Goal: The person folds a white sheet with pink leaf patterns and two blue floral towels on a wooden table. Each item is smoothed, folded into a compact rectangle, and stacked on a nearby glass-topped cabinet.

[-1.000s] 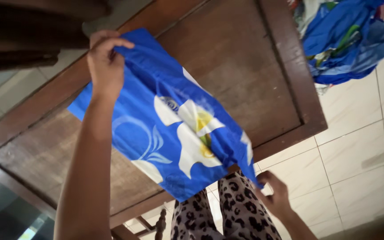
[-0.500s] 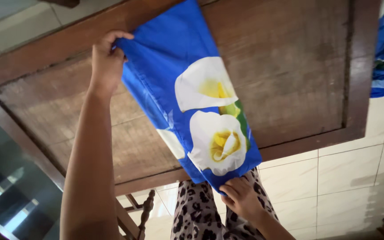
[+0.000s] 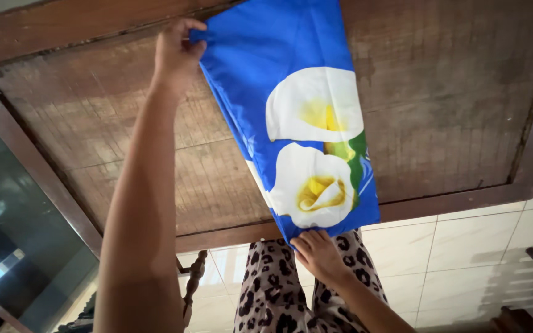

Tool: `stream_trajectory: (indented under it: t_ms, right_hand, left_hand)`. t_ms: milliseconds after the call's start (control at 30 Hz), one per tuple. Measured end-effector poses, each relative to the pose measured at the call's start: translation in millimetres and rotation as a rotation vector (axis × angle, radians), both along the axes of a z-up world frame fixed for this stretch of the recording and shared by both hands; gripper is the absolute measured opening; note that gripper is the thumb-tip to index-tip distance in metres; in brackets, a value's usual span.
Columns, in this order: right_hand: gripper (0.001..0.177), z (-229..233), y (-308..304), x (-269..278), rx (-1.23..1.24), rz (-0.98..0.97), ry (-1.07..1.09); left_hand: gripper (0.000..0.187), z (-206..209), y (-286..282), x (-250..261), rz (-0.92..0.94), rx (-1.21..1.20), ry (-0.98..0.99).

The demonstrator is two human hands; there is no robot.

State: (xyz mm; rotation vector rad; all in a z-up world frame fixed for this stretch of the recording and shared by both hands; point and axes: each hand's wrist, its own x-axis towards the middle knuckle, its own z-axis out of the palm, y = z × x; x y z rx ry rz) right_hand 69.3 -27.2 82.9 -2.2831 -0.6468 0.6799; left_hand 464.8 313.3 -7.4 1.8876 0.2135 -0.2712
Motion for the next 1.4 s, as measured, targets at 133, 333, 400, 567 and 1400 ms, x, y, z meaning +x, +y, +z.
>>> stream_trajectory:
  t_ms: [133,333,400,567,1400]
  right_hand:
    - [0.031,-13,5,5,-0.059,0.058,0.067]
    - [0.036,-23,-3,20,0.064,0.063,0.187]
    - [0.024,-23,-14,25,-0.027,-0.112,0.283]
    - [0.040,-14,-63,31,-0.354,-0.787,-0.174]
    - [0.065,-21,-190,286,-0.385,-0.546,-0.082]
  left_hand:
    - [0.027,-20,-8,-8,0.081,0.211,-0.050]
    - [0.059,-2,-38,-35,0.149,0.598,-0.350]
    - [0.060,6,-39,-40,0.116,0.533,-0.370]
    - [0.042,14,-31,-32,0.030,0.611,-0.279]
    - [0.052,48,-70,-368,0.473,0.928,0.429]
